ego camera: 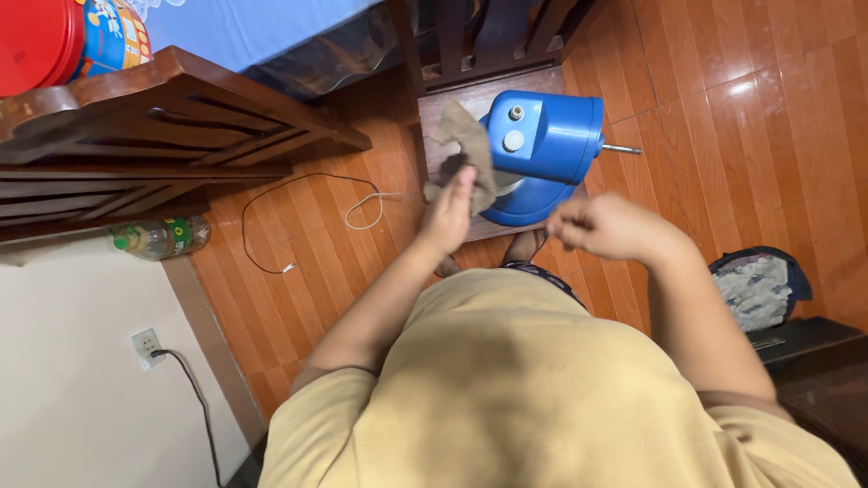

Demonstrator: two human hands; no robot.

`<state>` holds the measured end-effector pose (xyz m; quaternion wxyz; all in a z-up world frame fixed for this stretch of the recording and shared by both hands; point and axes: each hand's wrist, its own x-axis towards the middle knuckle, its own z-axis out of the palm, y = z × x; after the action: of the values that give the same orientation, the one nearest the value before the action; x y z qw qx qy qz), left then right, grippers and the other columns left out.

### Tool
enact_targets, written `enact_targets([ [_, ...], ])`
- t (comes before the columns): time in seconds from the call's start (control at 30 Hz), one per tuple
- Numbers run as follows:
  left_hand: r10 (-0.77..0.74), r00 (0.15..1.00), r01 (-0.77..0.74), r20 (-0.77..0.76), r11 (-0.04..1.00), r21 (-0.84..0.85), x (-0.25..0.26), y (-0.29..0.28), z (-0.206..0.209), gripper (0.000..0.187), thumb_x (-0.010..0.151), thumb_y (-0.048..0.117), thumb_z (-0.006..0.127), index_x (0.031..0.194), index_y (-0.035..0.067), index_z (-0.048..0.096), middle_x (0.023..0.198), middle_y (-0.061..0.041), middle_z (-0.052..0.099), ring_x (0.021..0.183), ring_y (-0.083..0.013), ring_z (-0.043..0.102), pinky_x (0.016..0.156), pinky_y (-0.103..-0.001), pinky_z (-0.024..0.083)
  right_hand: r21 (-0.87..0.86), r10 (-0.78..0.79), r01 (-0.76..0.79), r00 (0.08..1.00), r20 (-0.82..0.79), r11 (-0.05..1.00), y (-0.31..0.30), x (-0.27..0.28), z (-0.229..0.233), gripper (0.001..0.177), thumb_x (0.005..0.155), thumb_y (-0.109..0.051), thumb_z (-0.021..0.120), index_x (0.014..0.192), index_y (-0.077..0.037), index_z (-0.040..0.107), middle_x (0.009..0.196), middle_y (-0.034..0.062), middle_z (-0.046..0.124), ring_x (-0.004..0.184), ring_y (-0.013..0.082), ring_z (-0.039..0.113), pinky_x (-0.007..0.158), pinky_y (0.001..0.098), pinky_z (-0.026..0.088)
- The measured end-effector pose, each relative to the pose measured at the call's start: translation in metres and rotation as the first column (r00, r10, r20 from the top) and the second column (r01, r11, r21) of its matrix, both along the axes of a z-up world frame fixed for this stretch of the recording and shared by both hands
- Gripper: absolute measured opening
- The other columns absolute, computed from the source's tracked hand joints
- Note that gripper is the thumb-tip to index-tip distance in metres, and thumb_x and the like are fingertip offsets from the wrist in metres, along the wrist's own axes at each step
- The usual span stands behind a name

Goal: The person disassembles a blue and white electric fan by removing the front grille, fan blades, and rear grille. They then wipe the fan motor housing and base with a cloth. The video ends before the fan is reassembled.

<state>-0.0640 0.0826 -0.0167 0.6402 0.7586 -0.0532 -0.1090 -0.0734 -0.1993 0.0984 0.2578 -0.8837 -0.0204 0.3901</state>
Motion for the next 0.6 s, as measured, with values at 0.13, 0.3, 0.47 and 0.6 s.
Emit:
enact_targets([
  [0.13, -0.16, 0.986, 0.145, 0.038, 0.955, 0.258, 0.014, -0.022, 0.007, 0.066, 0.112, 0.051, 0.027, 0.152, 0.004, 0.046, 0.163, -0.022, 0.04, 0.155, -0.0367, 0.032, 0.127, -0.041, 0.024, -0.26, 0.202, 0.015, 0.588, 0.783, 0.966, 0.043, 0.036, 0.04, 0.078, 0.069, -0.059, 0.082, 0.127, -0.009, 0.066, 0.125, 0.0181, 0.064, 0.121, 0.0374, 0.058, 0.107, 0.0561, 0.043],
  [0.3, -0.172, 0.98, 0.127, 0.102, 0.929, 0.347, 0.052, -0.037, 0.011, 0.069, 0.106, 0.054, 0.029, 0.148, 0.005, 0.054, 0.161, -0.022, 0.041, 0.151, -0.0389, 0.033, 0.122, -0.041, 0.023, -0.232, 0.214, -0.049, 0.604, 0.768, 0.971, 0.048, 0.072, 0.021, 0.114, 0.051, -0.049, 0.094, 0.146, -0.001, 0.051, 0.139, 0.0257, 0.056, 0.131, 0.0475, 0.049, 0.115, 0.0611, 0.031],
  [0.47, -0.083, 0.979, 0.03, -0.184, 0.962, -0.272, 0.127, -0.061, -0.011, 0.067, 0.108, 0.052, 0.035, 0.151, 0.001, 0.046, 0.157, -0.023, 0.05, 0.149, -0.0339, 0.044, 0.122, -0.037, 0.032, -0.236, 0.248, -0.097, 0.574, 0.78, 0.967, 0.037, 0.068, 0.003, 0.115, 0.047, -0.048, 0.097, 0.144, -0.002, 0.055, 0.137, 0.0218, 0.058, 0.128, 0.0441, 0.052, 0.119, 0.0624, 0.031],
  [0.6, 0.026, 0.932, -0.118, -0.362, 0.965, -0.235, 0.104, -0.065, -0.044, 0.069, 0.104, 0.052, 0.033, 0.15, 0.002, 0.049, 0.143, -0.022, 0.061, 0.134, -0.0309, 0.056, 0.112, -0.037, 0.041, -0.231, 0.23, -0.076, 0.594, 0.771, 0.97, 0.038, 0.067, 0.0, 0.114, 0.047, -0.046, 0.097, 0.145, -0.005, 0.056, 0.138, 0.0205, 0.058, 0.129, 0.043, 0.053, 0.119, 0.0619, 0.032],
])
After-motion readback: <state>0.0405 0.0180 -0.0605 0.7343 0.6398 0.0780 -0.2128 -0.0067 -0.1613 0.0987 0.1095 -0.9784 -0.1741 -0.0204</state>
